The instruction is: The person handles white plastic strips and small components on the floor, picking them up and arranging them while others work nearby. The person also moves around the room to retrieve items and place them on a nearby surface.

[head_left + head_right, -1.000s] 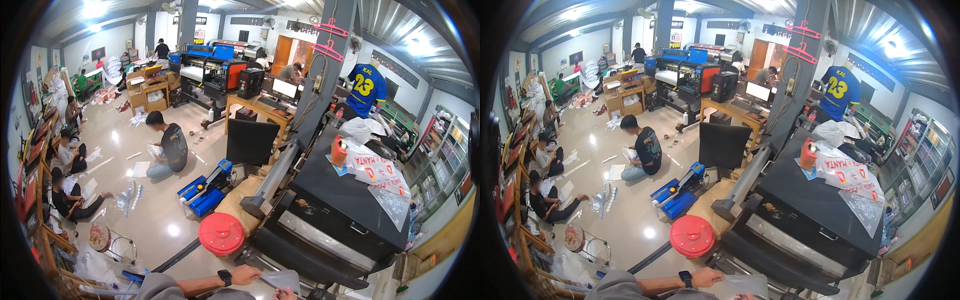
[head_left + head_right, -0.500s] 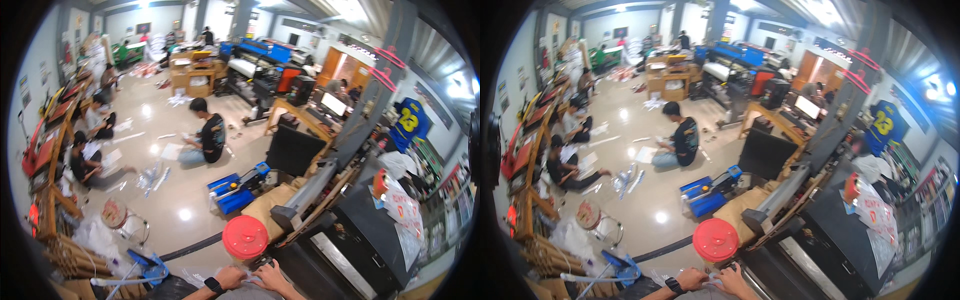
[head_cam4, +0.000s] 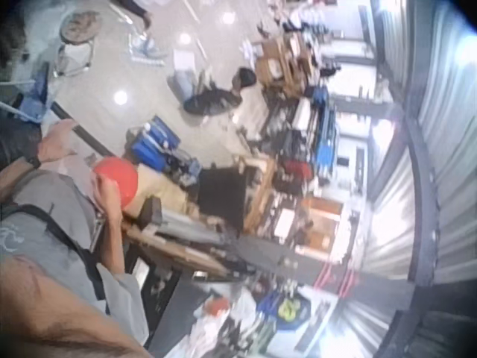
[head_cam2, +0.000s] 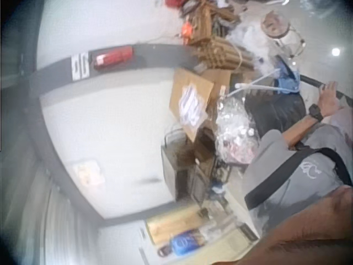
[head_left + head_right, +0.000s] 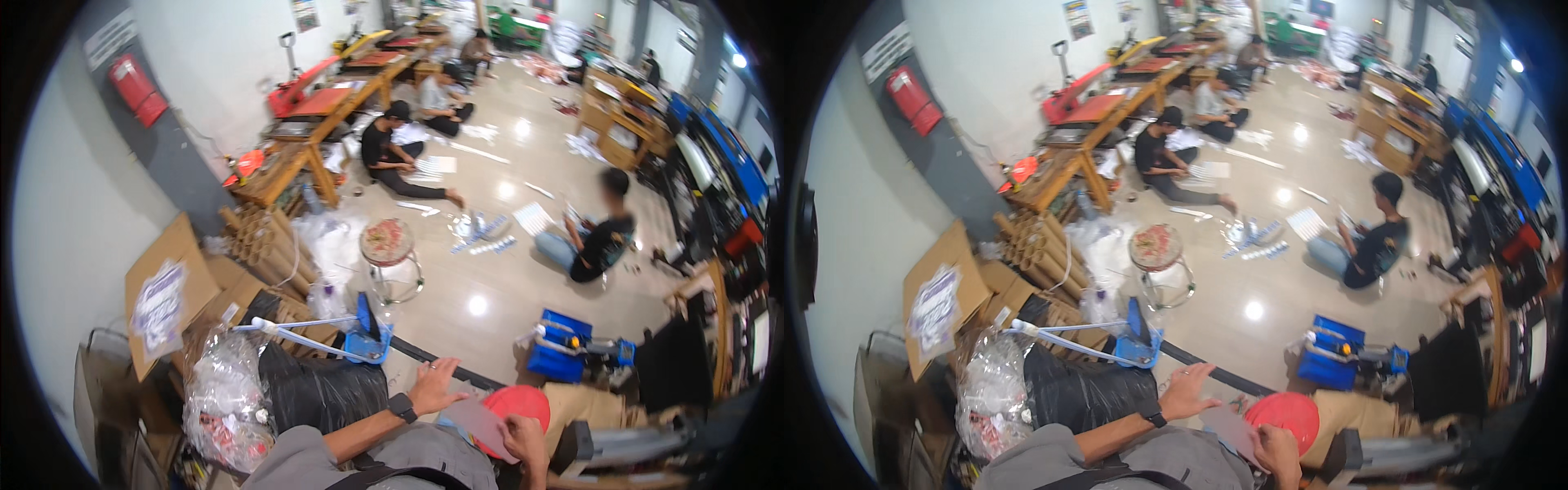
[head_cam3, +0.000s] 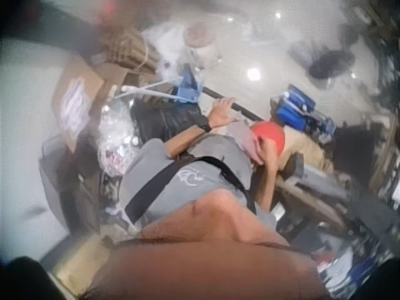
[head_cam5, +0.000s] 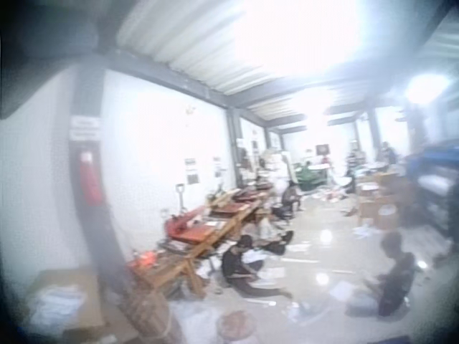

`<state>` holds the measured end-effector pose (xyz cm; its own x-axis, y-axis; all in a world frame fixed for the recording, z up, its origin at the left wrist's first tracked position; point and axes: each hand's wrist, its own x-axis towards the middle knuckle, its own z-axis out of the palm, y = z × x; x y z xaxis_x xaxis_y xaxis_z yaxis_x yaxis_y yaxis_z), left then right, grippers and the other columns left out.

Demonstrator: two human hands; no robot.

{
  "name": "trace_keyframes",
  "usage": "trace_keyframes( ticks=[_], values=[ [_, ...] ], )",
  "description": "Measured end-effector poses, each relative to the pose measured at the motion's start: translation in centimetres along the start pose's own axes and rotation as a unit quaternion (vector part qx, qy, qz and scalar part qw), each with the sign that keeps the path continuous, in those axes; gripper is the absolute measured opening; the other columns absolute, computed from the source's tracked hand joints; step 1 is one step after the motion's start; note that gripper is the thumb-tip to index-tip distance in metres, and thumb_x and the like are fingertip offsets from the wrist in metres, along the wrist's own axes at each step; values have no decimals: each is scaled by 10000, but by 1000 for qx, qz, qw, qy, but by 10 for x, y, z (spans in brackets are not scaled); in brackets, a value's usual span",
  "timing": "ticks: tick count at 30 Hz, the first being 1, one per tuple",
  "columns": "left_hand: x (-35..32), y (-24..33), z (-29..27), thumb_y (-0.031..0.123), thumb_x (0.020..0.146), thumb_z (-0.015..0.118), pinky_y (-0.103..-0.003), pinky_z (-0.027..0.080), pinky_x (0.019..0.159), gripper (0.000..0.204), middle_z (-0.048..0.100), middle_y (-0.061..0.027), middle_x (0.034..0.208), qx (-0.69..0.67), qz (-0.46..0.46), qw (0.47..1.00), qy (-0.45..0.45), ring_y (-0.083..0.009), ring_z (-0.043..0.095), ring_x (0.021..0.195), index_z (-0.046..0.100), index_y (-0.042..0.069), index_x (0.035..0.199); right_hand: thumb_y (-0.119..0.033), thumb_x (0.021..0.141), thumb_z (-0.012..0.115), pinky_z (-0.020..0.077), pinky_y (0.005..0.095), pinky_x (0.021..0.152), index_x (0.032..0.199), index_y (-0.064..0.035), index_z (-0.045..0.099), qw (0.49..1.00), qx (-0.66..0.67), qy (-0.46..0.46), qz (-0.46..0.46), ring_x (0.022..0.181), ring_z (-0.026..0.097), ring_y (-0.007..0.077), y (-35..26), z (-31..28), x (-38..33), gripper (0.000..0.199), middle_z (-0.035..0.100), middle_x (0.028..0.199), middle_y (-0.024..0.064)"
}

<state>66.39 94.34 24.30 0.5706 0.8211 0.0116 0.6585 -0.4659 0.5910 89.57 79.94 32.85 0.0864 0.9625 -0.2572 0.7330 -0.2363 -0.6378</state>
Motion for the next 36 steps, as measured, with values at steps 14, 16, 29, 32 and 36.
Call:
trace_keyframes(
  ticks=[14, 16, 29, 32, 36],
  values=[
    [119, 63, 54, 559, 917, 604, -619, 248, 1131, 910, 345, -210, 1567, -5, -51, 986, -157, -363, 328, 1459, 243, -1, 1536, -209, 895, 736, 518, 329, 673, 875, 11, 718, 961, 265, -15, -75, 692, 645, 171, 123, -66, 113, 221, 697, 743, 121],
    [129, 60, 58, 542, 920, 615, -620, 253, 1124, 896, 364, -200, 1552, -6, -55, 989, -140, -353, 326, 1456, 255, -13, 1524, -207, 895, 740, 508, 319, 654, 844, 13, 710, 975, 209, -12, -79, 682, 628, 156, 132, -68, 127, 228, 686, 720, 103],
    [242, 28, 50, 494, 885, 681, -542, 312, 1133, 924, 364, -254, 1539, -80, -47, 989, -118, -406, 353, 1431, 249, -5, 1533, -255, 822, 767, 508, 402, 588, 824, 7, 726, 986, 118, -116, -6, 646, 682, 320, 136, -106, 257, 265, 677, 728, 217],
    [291, 6, 59, 462, 868, 714, -537, 315, 1140, 904, 371, -242, 1537, -131, 20, 984, -117, -418, 348, 1428, 279, 41, 1540, -245, 840, 766, 515, 370, 594, 837, 27, 716, 978, 177, -111, 5, 608, 661, 251, 124, -115, 286, 277, 679, 688, 174],
    [380, -6, 31, 386, 853, 740, -547, 314, 1135, 755, 402, -222, 1524, -116, 144, 965, -187, -383, 353, 1435, 420, 128, 1486, -263, 849, 741, 534, 395, 652, 884, 15, 725, 996, 59, -60, 25, 673, 684, 315, 127, -115, 349, 281, 692, 733, 188]
  ],
)
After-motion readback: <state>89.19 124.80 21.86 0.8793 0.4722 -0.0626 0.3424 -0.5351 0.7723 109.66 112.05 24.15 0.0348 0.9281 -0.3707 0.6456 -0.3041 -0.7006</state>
